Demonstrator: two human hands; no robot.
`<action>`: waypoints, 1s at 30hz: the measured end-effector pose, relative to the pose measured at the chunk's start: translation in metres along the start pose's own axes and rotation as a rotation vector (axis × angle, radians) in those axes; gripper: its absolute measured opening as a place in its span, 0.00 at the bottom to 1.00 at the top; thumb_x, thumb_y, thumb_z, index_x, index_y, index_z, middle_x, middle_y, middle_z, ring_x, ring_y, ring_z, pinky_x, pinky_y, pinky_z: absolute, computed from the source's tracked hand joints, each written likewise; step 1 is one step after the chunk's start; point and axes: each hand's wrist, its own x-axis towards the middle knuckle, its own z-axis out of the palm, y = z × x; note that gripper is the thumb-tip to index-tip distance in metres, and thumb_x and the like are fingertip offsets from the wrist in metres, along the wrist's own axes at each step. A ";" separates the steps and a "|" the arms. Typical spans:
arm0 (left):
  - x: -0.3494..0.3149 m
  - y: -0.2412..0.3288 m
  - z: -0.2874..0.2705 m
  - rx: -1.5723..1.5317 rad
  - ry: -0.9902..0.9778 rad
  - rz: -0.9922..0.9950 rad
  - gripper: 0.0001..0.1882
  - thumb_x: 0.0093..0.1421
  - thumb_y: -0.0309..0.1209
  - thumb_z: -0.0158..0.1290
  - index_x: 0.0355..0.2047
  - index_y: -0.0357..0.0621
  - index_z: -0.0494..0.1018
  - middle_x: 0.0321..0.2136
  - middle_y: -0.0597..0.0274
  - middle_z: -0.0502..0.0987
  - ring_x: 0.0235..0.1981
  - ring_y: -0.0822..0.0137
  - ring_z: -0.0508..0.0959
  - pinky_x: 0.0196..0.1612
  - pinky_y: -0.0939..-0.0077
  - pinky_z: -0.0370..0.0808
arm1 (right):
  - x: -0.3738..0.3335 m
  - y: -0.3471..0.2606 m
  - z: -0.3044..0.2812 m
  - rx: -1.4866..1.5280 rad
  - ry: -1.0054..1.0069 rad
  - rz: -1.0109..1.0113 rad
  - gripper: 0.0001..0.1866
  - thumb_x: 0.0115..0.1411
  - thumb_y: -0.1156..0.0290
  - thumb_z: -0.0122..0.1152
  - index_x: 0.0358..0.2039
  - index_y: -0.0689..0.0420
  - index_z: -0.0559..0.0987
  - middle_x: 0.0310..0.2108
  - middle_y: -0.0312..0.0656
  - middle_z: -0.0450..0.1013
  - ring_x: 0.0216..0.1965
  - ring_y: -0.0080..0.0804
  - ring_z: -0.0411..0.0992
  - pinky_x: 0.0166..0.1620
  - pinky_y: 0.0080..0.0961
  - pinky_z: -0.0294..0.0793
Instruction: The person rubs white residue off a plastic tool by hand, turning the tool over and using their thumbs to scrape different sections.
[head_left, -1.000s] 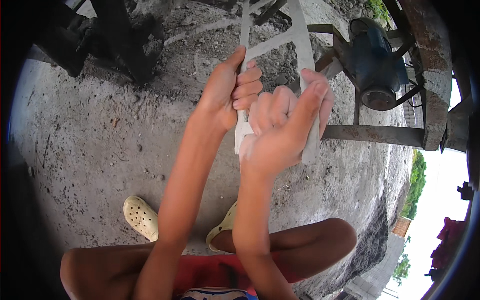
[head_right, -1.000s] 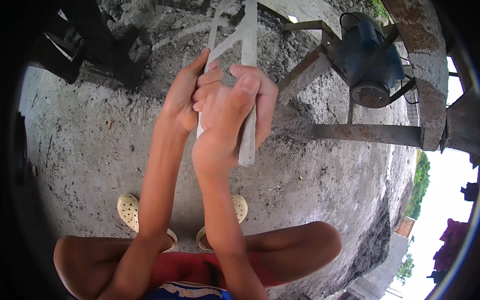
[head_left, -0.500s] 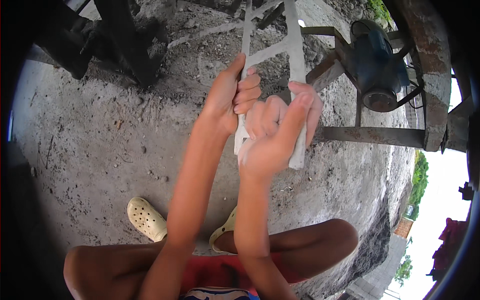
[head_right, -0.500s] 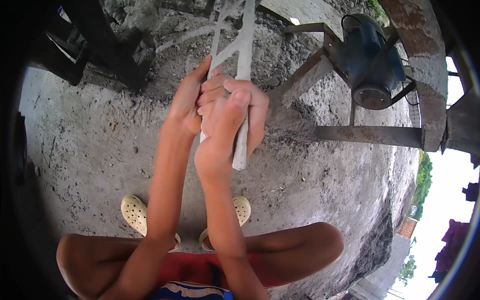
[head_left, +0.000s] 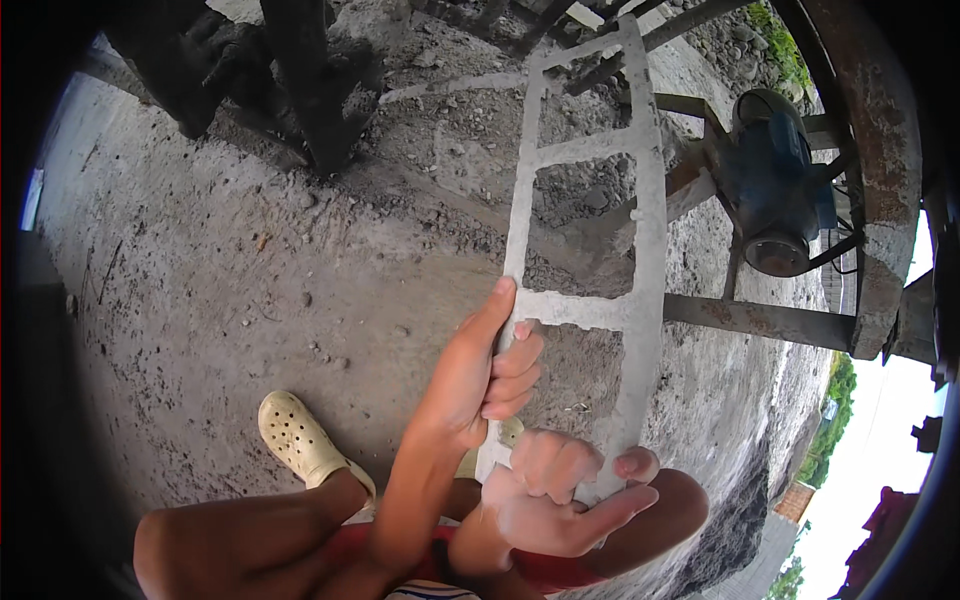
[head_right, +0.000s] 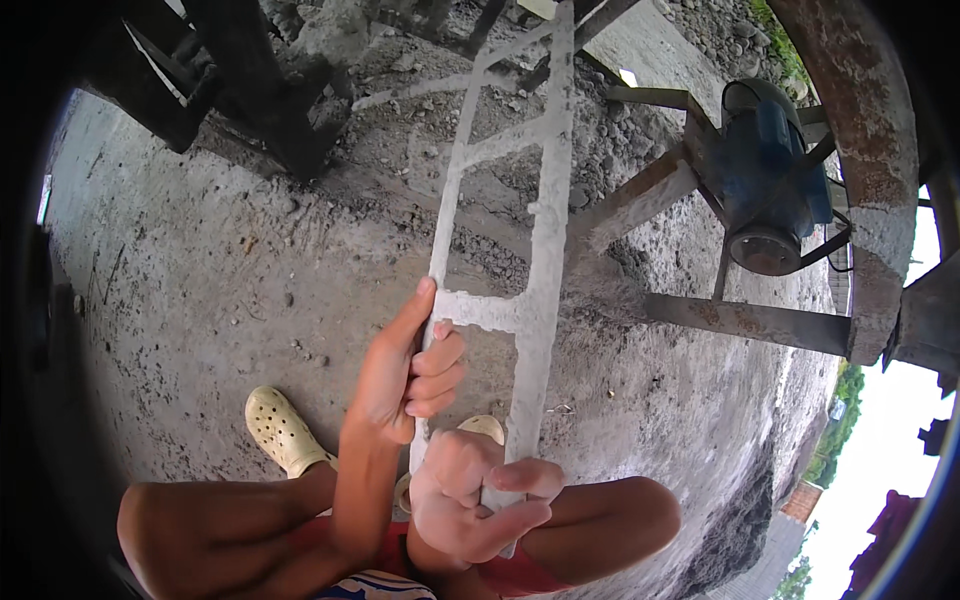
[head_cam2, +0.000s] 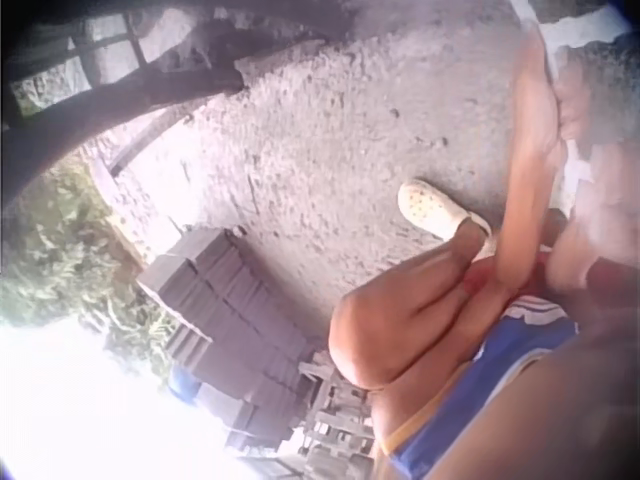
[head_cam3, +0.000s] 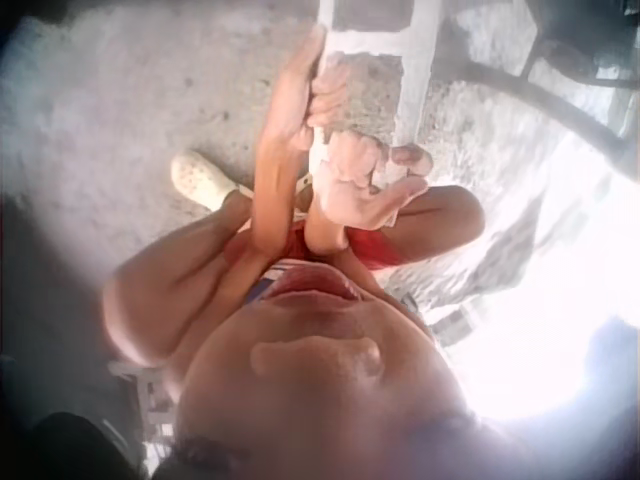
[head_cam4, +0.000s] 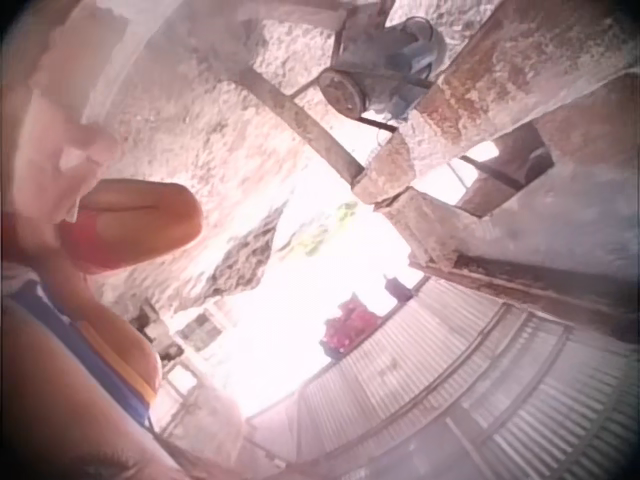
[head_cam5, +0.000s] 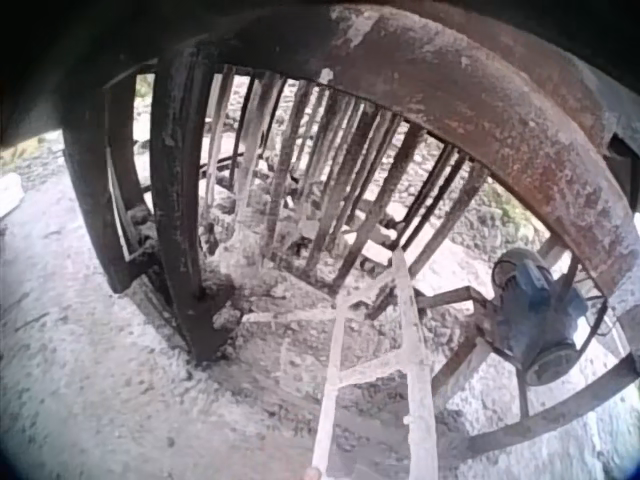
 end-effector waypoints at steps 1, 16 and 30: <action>-0.009 0.003 -0.005 -0.040 0.032 0.004 0.20 0.59 0.49 0.36 0.18 0.50 0.57 0.07 0.78 0.47 0.04 0.83 0.44 0.04 0.87 0.40 | -0.009 -0.003 0.002 -0.108 0.016 0.007 0.17 0.62 0.55 0.25 0.38 0.54 0.57 0.09 0.33 0.49 0.09 0.20 0.42 0.14 0.18 0.43; -0.005 0.027 -0.012 -0.081 -0.191 -0.016 0.19 0.60 0.48 0.36 0.20 0.48 0.57 0.08 0.77 0.48 0.05 0.84 0.45 0.04 0.88 0.41 | -0.004 0.012 0.012 -0.149 -0.146 -0.321 0.12 0.58 0.69 0.30 0.36 0.64 0.59 0.16 0.37 0.60 0.08 0.18 0.48 0.12 0.15 0.48; 0.013 0.044 -0.057 -0.283 -0.393 -0.101 0.22 0.60 0.49 0.34 0.18 0.48 0.60 0.07 0.76 0.49 0.04 0.82 0.46 0.04 0.88 0.42 | -0.014 0.041 0.034 -0.047 -0.427 -0.203 0.13 0.60 0.62 0.38 0.31 0.61 0.58 0.08 0.30 0.47 0.09 0.16 0.44 0.14 0.18 0.43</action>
